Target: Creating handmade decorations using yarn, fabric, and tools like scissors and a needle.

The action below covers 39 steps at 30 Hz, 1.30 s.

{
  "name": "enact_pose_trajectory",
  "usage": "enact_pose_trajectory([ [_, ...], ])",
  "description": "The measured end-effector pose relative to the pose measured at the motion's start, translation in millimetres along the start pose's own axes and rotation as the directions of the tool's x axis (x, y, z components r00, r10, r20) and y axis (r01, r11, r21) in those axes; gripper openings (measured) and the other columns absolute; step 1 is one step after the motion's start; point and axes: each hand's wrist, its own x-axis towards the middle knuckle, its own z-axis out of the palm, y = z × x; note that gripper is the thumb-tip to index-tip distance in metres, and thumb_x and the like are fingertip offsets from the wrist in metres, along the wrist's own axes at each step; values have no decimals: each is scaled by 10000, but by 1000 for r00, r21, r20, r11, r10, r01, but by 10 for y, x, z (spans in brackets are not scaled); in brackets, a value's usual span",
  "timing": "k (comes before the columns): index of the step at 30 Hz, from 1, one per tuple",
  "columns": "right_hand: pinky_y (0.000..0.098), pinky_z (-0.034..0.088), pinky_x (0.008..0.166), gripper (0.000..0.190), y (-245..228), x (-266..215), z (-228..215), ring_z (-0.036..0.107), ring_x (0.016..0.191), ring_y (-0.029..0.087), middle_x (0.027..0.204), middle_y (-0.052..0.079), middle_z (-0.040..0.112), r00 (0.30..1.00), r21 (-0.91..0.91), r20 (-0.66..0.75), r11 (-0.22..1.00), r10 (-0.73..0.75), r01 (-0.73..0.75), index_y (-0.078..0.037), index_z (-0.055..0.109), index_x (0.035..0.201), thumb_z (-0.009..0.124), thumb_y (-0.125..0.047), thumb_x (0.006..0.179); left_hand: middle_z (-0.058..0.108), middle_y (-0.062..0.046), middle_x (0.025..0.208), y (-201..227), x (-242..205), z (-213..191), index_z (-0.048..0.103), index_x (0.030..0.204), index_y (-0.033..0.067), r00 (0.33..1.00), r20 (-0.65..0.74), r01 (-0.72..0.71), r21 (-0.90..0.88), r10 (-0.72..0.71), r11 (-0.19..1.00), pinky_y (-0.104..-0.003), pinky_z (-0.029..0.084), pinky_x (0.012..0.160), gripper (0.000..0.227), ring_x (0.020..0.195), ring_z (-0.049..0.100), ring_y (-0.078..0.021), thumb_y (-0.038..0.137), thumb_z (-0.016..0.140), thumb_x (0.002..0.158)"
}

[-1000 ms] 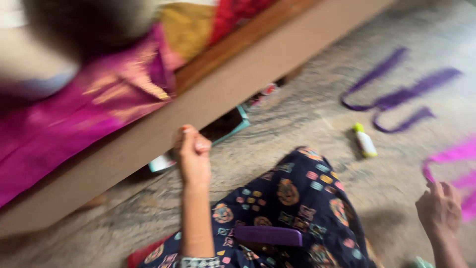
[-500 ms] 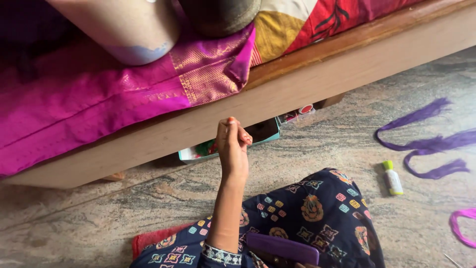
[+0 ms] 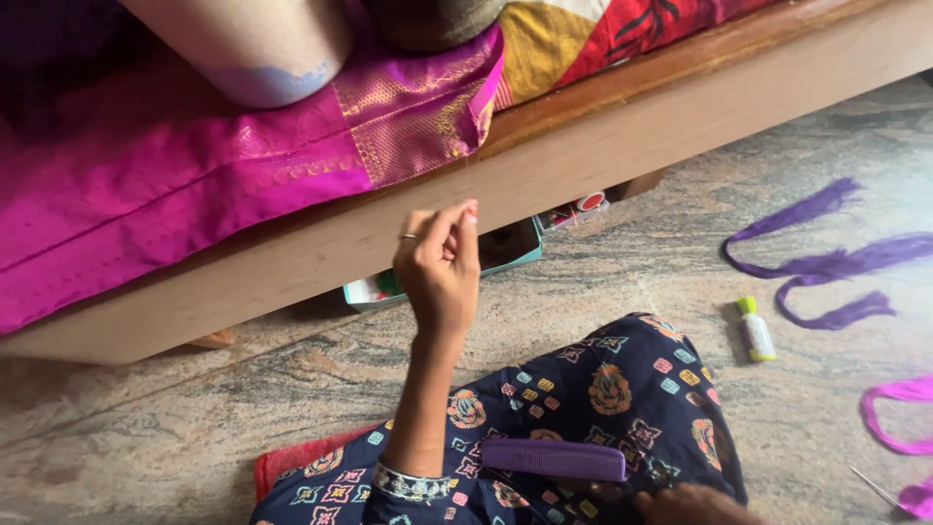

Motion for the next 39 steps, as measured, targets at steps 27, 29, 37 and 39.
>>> enact_pose_trajectory([
  [27,238,261,363,519,-51,-770,-2624,405,432,69,524,-45,440,679,679,-732,22,-61,734,-125,499,865,683,-609,890,211,-222,1721,32,347,-280,511,1131,29,907,415,272,-710,74,650,-453,219,1281,113,1566,285,-337,112,446,1090],
  [29,244,270,351,517,-38,-784,-2686,416,422,79,521,-45,436,642,642,-762,33,-81,766,-132,489,832,685,-607,891,211,-232,1715,30,332,-292,542,1213,2,907,415,237,-653,78,720,-419,227,1277,202,1582,268,-330,129,439,1094],
  [37,247,327,346,459,-35,-839,-2691,430,390,77,495,-42,443,670,661,-742,147,-16,736,-138,505,833,670,-559,910,511,-273,1387,79,297,-283,423,1406,27,924,376,119,-453,69,884,-399,311,1243,329,1527,389,-342,140,448,1098],
  [39,247,343,357,442,-12,-833,-2658,436,402,71,510,-53,434,661,650,-751,177,2,739,-136,514,855,678,-542,919,623,-270,1265,61,282,-264,392,1503,45,933,359,114,-397,39,911,-396,334,1223,441,1487,452,-346,129,457,1075],
])
